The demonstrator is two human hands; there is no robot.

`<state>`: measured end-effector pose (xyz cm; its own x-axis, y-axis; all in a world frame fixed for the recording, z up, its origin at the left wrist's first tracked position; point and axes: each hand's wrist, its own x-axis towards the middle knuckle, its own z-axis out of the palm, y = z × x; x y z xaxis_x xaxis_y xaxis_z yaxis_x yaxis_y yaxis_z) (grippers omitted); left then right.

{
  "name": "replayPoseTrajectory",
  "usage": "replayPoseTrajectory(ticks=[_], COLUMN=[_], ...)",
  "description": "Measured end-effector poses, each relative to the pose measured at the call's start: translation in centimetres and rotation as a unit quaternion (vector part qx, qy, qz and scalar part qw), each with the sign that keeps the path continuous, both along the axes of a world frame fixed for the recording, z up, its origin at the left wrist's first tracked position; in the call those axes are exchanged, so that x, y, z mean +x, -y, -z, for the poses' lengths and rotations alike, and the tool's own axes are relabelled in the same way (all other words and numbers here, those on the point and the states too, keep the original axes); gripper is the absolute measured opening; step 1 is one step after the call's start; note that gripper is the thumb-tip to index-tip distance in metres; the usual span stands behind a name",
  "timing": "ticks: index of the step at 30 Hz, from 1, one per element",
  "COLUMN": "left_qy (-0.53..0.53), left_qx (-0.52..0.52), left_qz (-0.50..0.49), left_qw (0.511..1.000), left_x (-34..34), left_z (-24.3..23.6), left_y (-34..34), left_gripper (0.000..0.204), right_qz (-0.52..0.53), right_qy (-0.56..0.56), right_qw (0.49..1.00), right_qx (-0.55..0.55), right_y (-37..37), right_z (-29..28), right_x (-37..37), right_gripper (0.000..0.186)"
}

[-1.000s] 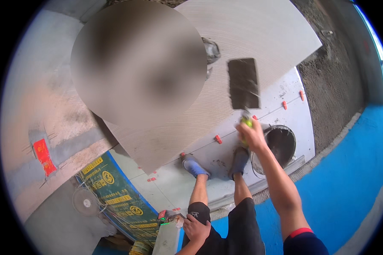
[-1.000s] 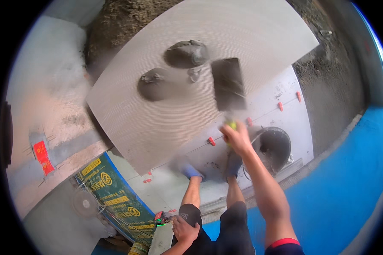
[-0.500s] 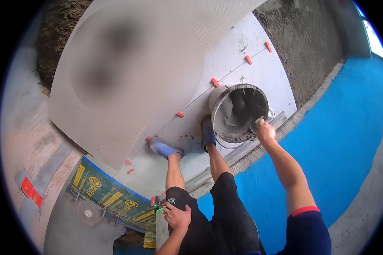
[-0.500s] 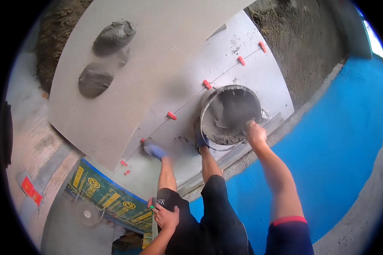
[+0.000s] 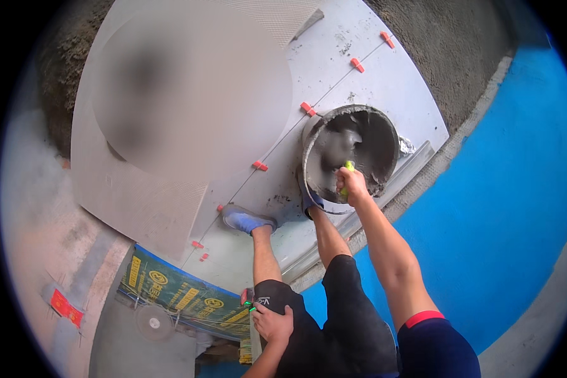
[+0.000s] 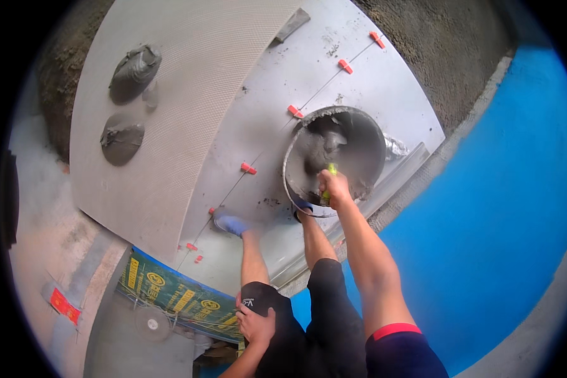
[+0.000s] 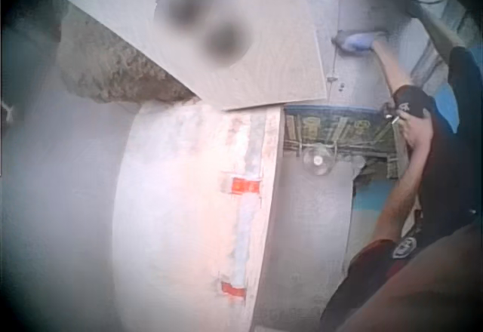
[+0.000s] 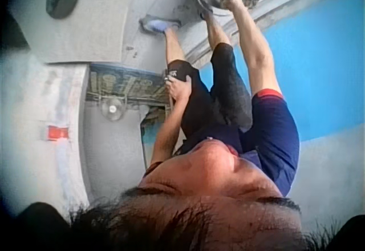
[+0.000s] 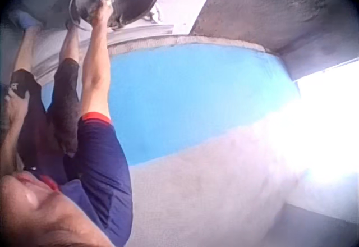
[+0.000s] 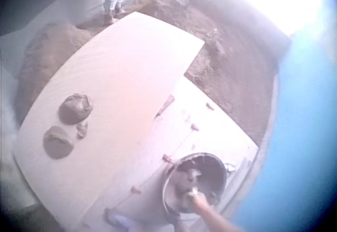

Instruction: The person uses a trowel to scoop mortar from a bucket and spread it evenly across the back of a large floor tile.

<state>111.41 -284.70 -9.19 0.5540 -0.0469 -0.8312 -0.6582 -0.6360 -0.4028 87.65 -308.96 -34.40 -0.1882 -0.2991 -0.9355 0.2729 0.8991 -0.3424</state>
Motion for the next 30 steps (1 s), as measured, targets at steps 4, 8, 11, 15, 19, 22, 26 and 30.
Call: replayPoseTrajectory(ticks=[4, 8, 11, 15, 19, 22, 26, 30], left_qy=[0.006, 0.016, 0.017, 0.005, 0.014, 0.012, 0.004, -0.001], left_qx=[-0.006, -0.007, -0.011, -0.024, -0.036, -0.036, -0.051, -0.086], left_qz=[0.003, 0.021, 0.034, 0.034, 0.042, 0.044, 0.029, 0.040], left_qw=[1.000, 1.000, 0.999, 0.999, 0.998, 0.998, 0.998, 0.995], left_x=[-0.1, -0.1, 0.1, 0.5, 1.4, 1.8, 2.6, 3.3], left_z=[0.0, 0.1, 0.1, -0.1, 0.0, -0.4, -0.5, 0.2], left_y=[0.0, -0.2, -0.1, 0.7, 0.4, 1.1, 0.8, -1.3], left_gripper=[0.098, 0.096, 0.095, 0.091, 0.090, 0.091, 0.094, 0.095], right_qz=[-0.019, -0.108, -0.177, -0.210, -0.225, -0.206, -0.193, -0.166], right_qy=[0.002, -0.035, -0.055, -0.100, -0.117, -0.124, -0.121, -0.143], right_qw=[1.000, 0.992, 0.979, 0.967, 0.962, 0.966, 0.967, 0.968], right_qx=[0.004, -0.052, -0.084, -0.105, -0.105, -0.100, -0.109, -0.126], right_y=[0.5, 0.0, -0.6, -1.7, -2.5, -3.2, -3.9, -5.3], right_z=[-1.4, -2.5, -2.9, -3.2, -4.3, -4.8, -7.0, -9.7], right_x=[0.5, -1.3, -3.0, -4.5, -4.5, -4.8, -5.3, -5.8], right_gripper=[0.010, 0.012, 0.012, 0.013, 0.012, 0.011, 0.009, 0.007])
